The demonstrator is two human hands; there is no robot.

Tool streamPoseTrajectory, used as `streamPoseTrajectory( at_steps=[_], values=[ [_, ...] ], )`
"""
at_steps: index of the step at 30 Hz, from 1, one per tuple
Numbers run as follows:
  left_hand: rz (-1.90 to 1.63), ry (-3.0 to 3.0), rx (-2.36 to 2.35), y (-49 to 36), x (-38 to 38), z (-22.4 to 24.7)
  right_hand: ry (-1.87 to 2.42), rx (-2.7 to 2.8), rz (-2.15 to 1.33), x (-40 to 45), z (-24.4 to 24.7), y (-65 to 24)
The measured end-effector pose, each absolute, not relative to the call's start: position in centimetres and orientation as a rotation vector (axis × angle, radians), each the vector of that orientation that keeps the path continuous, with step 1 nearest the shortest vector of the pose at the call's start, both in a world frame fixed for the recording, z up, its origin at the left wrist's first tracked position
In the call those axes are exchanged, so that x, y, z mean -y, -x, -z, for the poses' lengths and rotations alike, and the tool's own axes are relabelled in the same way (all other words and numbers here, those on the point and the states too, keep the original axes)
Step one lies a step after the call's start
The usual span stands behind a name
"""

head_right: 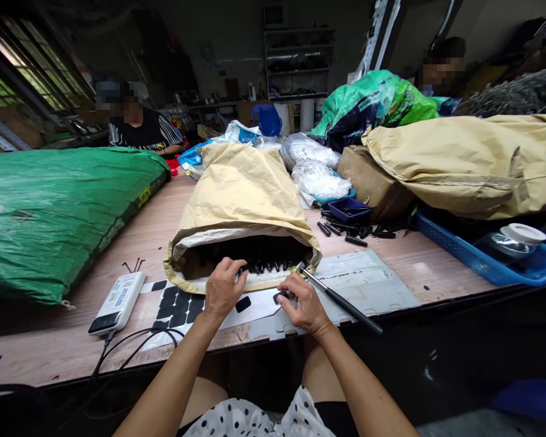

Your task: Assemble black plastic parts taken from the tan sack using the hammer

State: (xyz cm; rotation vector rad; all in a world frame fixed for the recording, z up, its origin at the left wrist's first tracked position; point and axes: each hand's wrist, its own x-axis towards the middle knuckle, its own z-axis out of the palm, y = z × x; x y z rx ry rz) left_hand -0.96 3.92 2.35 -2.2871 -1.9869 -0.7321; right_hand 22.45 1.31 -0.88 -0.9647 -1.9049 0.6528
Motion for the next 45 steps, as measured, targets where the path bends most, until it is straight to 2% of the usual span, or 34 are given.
streamPoseTrajectory(
  at_steps=[4, 9, 16, 20, 27, 32, 35, 40, 45],
  values=[
    [0.464, 2.533, 1.747, -0.5, -5.6, -2.3, 0.974, 1.892, -0.645, -1.3, 0.8, -22.4],
    [0.363, 2.555, 1.696, -1.1, -7.6, -2.1, 0.986, 1.880, -0.631, -1.3, 1.0, -22.4],
    [0.506, 2.917, 1.349, -2.3, -5.2, -2.6, 0.979, 1.860, -0.624, -1.4, 1.0, -22.5],
    [0.514, 2.916, 1.528, -2.4, -3.4, -1.5, 1.005, 1.832, -0.615, -1.4, 1.0, -22.4],
    [1.041, 2.934, 1.718, -1.3, -2.1, 0.5, 1.066, 1.807, -0.585, -1.4, 1.4, -22.3],
    [1.170, 2.923, 1.788, -0.9, -2.2, 0.7, 1.088, 1.823, -0.557, -1.5, 1.6, -22.3],
    [1.177, 2.940, 1.763, -0.8, -2.3, 0.9, 1.079, 1.890, -0.511, -1.4, 1.4, -22.0],
    [0.943, 3.012, 1.623, -0.8, -2.3, 1.1, 1.104, 2.105, -0.364, -1.0, 1.4, -21.2],
    [0.921, 2.999, 1.638, -0.7, -2.1, 0.8, 1.171, 2.194, -0.241, -1.2, 2.0, -21.0]
  ],
)
